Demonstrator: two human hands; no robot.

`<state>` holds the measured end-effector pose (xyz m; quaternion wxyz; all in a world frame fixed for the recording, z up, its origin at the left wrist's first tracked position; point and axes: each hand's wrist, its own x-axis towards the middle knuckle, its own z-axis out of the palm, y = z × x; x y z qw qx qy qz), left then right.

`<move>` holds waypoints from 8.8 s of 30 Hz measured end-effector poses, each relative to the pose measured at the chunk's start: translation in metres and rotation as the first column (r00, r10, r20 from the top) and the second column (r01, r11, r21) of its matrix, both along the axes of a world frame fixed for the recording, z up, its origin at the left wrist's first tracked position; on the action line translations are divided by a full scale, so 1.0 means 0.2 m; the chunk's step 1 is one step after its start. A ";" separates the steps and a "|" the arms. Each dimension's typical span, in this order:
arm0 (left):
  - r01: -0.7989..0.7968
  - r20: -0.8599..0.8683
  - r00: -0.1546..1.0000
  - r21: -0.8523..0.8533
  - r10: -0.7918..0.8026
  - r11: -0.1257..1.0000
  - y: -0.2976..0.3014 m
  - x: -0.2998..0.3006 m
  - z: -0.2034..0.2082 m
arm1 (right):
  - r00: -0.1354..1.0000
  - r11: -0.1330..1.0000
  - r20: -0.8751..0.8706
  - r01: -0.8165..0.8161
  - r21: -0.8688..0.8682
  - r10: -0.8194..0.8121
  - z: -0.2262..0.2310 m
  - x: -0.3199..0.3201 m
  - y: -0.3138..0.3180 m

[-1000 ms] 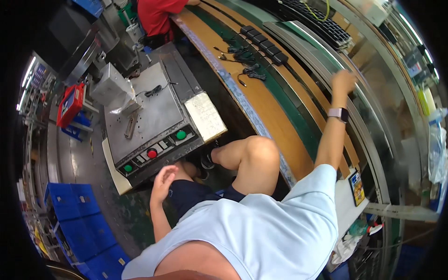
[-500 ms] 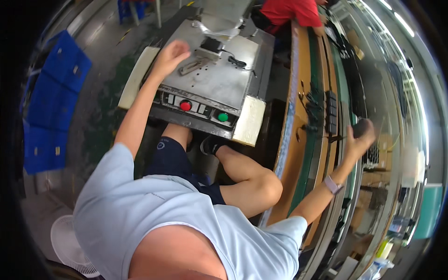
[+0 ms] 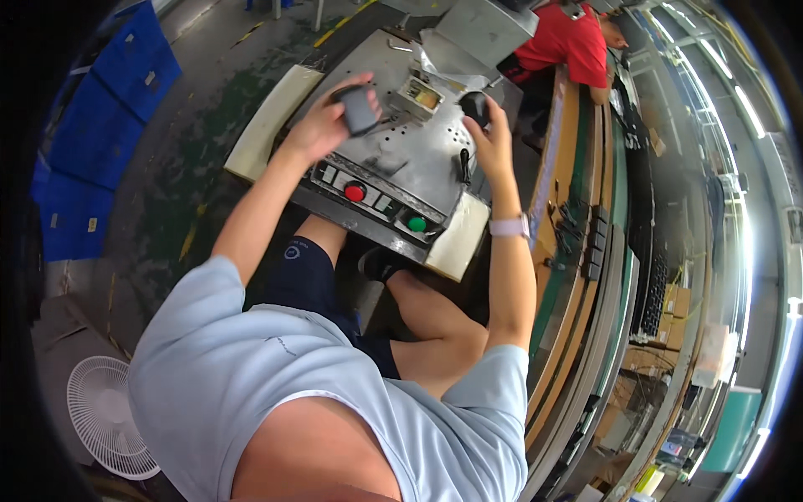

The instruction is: Assemble electronic parts by taking components from a conveyor belt and using a press machine.

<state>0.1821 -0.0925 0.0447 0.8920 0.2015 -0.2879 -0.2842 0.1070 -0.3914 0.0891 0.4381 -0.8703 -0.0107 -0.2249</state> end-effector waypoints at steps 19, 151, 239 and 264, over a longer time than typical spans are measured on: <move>-0.638 0.395 0.758 0.614 0.519 0.464 0.43 -0.42 -0.28 | 0.935 0.446 -0.346 -0.280 -0.850 -0.072 -0.08 -0.61 0.47; -0.035 0.249 0.605 0.957 -0.756 0.287 0.17 -1.05 -0.12 | 0.495 0.541 -0.253 0.615 -0.574 -0.831 0.07 -2.13 -1.09; 0.003 0.351 0.743 0.850 -0.570 0.528 -0.05 -0.93 -0.03 | 0.152 0.247 -0.204 0.745 -0.619 -0.967 -0.05 -2.14 -0.97; -0.123 0.227 0.972 0.295 0.055 0.948 -0.10 0.25 0.00 | 0.997 0.997 -0.027 0.074 -0.005 -0.074 0.17 -0.39 -0.13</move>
